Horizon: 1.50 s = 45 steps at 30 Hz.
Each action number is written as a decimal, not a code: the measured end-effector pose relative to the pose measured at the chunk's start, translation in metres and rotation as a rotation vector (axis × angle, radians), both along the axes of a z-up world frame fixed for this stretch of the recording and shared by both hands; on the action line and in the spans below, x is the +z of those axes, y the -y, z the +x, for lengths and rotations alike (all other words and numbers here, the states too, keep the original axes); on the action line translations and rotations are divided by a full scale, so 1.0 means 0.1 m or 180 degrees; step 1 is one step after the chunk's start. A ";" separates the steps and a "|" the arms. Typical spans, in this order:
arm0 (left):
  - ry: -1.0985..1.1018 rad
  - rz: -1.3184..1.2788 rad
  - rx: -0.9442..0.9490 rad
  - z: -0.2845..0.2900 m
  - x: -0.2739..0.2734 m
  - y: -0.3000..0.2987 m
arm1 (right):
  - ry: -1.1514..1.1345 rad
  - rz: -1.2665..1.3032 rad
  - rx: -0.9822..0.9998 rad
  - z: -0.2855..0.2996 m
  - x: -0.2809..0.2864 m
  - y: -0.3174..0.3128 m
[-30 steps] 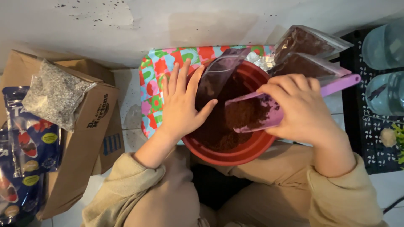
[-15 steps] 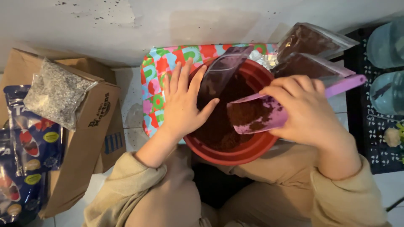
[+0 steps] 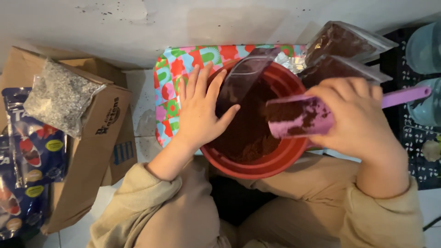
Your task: Packaging granular bait from a large bucket into small plastic bags using a scoop
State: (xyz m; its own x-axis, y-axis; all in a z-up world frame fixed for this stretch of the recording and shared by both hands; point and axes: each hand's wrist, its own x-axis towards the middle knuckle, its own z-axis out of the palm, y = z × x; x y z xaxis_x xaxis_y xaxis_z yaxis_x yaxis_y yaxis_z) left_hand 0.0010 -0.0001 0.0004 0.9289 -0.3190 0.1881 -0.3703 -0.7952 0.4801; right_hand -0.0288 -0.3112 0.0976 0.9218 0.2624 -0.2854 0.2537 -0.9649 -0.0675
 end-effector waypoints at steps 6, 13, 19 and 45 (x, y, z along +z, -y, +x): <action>0.0049 0.0025 -0.0021 0.00 0.03 0.00 | -0.0065 0.0079 -0.0032 0.03 0.02 -0.02; 0.0098 0.0038 -0.0009 0.01 0.04 0.01 | -0.0634 -0.0077 0.0158 0.00 0.02 -0.02; 0.0074 0.0112 -0.0014 -0.01 0.00 0.01 | 0.0167 0.0095 0.0208 0.00 -0.05 -0.05; 0.0138 0.0112 -0.0003 0.01 0.01 0.01 | 0.0139 -0.0222 0.0193 -0.01 0.00 -0.11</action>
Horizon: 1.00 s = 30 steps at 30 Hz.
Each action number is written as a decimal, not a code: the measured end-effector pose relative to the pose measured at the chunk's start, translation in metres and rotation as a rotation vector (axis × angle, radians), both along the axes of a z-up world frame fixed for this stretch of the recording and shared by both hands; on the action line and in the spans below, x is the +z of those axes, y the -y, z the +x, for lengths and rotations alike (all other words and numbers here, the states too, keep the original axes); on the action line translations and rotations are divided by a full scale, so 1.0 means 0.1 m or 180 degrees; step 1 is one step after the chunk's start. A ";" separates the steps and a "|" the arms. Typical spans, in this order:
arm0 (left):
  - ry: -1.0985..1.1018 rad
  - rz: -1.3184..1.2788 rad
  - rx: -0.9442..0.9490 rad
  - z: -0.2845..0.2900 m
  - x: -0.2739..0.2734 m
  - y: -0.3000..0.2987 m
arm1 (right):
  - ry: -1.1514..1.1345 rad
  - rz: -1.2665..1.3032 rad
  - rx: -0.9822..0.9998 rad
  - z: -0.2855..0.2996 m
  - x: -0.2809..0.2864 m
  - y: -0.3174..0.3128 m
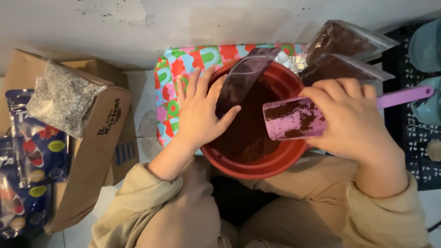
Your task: Packaging granular bait from a large bucket into small plastic bags using a scoop
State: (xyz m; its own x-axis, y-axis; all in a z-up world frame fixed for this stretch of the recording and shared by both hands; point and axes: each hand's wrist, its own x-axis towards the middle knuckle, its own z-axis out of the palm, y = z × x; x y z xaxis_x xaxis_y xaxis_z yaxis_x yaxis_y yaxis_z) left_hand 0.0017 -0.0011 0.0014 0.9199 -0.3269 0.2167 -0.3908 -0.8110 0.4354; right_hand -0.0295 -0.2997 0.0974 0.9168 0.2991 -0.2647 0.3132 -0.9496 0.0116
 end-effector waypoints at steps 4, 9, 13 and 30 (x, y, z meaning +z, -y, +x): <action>-0.0018 -0.0004 -0.0003 0.02 0.01 0.01 | 0.0566 -0.0025 -0.0225 -0.04 -0.12 0.06; -0.0119 -0.0022 0.0032 0.00 0.00 0.00 | 0.0881 0.0149 -0.0107 -0.10 -0.13 0.03; -0.0051 0.0031 0.0023 -0.02 -0.02 -0.01 | 0.0168 0.0089 0.0124 -0.07 -0.06 0.09; -0.0114 0.0007 0.0039 0.00 -0.03 0.01 | 0.0833 -0.0814 0.0782 -0.22 -0.13 -0.70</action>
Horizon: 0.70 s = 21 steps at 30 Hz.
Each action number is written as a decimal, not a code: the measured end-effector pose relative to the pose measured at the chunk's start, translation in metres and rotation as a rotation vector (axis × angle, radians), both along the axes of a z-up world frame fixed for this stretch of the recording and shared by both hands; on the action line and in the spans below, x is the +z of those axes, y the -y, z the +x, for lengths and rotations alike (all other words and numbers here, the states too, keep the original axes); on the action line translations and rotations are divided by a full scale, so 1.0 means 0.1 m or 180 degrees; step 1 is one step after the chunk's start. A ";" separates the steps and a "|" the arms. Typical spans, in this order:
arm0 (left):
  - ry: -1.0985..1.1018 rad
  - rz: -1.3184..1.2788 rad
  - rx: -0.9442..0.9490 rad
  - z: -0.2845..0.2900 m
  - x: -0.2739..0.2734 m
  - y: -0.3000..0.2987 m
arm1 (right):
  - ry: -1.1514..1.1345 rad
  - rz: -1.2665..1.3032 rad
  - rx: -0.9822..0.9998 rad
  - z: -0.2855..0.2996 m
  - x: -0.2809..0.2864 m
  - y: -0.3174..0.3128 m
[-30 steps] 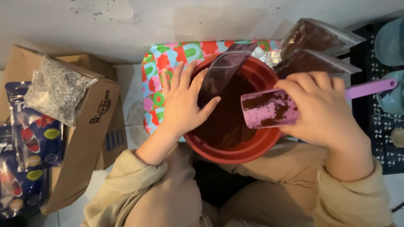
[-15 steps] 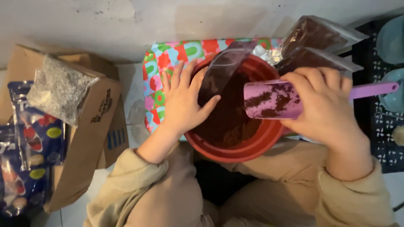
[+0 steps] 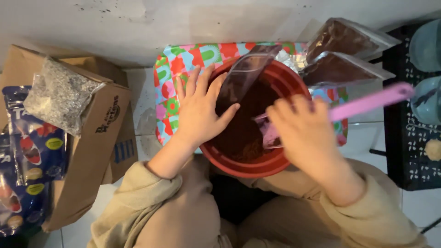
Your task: Packaging granular bait from a large bucket into small plastic bags using a scoop
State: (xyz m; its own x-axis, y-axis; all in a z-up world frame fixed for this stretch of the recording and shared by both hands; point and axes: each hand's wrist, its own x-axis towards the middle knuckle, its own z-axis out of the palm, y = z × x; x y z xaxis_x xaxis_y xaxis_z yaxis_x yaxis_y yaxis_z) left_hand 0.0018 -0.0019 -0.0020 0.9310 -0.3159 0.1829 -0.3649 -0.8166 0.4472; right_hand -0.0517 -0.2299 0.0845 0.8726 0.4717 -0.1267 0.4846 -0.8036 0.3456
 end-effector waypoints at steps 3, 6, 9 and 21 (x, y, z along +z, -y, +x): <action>0.0098 0.0000 0.0020 -0.01 0.02 -0.01 | 0.0055 0.0139 0.0358 0.01 -0.32 -0.03; 0.0230 -0.0019 0.0047 -0.01 -0.02 0.01 | -0.0407 0.0445 0.0393 0.08 -0.40 -0.02; 0.0161 -0.0083 0.0050 -0.02 0.04 0.02 | -0.0743 0.0749 0.0173 0.10 -0.61 0.02; 0.0120 -0.0092 0.0075 -0.02 0.04 0.04 | -0.0176 0.1090 0.0238 -0.03 -0.65 -0.10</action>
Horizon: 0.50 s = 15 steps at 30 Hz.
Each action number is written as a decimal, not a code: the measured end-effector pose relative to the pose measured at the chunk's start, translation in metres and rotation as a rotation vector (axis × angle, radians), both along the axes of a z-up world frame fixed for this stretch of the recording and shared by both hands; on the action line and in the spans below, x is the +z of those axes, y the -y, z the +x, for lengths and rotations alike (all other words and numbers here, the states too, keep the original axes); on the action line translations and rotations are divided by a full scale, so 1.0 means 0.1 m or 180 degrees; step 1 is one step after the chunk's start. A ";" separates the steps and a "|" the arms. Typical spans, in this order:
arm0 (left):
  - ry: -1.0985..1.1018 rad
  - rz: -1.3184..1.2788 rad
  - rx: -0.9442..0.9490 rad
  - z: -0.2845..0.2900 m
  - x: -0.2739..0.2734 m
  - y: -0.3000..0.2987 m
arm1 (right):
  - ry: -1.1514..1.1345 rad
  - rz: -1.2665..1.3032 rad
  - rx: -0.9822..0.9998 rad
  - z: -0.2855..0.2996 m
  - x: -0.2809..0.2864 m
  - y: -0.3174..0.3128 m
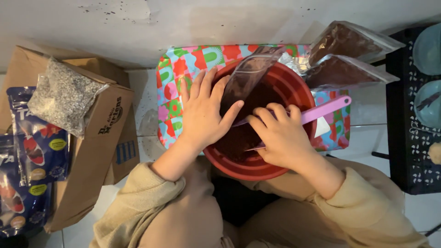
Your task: Packaging granular bait from a large bucket into small plastic bags using a scoop
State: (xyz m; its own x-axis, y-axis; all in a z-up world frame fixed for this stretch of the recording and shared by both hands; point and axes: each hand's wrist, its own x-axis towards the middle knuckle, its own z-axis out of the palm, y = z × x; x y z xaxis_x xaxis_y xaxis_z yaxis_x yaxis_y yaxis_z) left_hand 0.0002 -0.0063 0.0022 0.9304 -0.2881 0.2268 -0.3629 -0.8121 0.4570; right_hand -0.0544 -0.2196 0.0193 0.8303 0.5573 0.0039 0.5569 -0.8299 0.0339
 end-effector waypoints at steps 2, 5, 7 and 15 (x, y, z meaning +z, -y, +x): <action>-0.0189 -0.0056 -0.0040 0.01 -0.04 -0.02 | -0.0486 -0.0065 -0.0052 0.02 0.02 -0.01; -0.0402 -0.0086 -0.0090 0.01 -0.04 -0.03 | -0.1006 -0.0241 -0.0050 0.08 0.04 -0.02; -0.0404 -0.0068 -0.0103 0.01 -0.03 -0.02 | -0.1018 -0.0360 0.0001 0.10 0.06 -0.02; -0.0459 -0.0083 -0.0131 0.02 -0.02 -0.05 | -0.0814 -0.0246 0.0128 0.08 0.01 0.02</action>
State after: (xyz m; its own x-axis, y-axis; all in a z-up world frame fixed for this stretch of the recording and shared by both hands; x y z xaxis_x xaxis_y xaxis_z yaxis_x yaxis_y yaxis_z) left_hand 0.0022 -0.0010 0.0003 0.9414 -0.3223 0.0995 -0.3246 -0.7852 0.5274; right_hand -0.0467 -0.2217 0.0199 0.7759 0.5804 -0.2470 0.5880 -0.8073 -0.0499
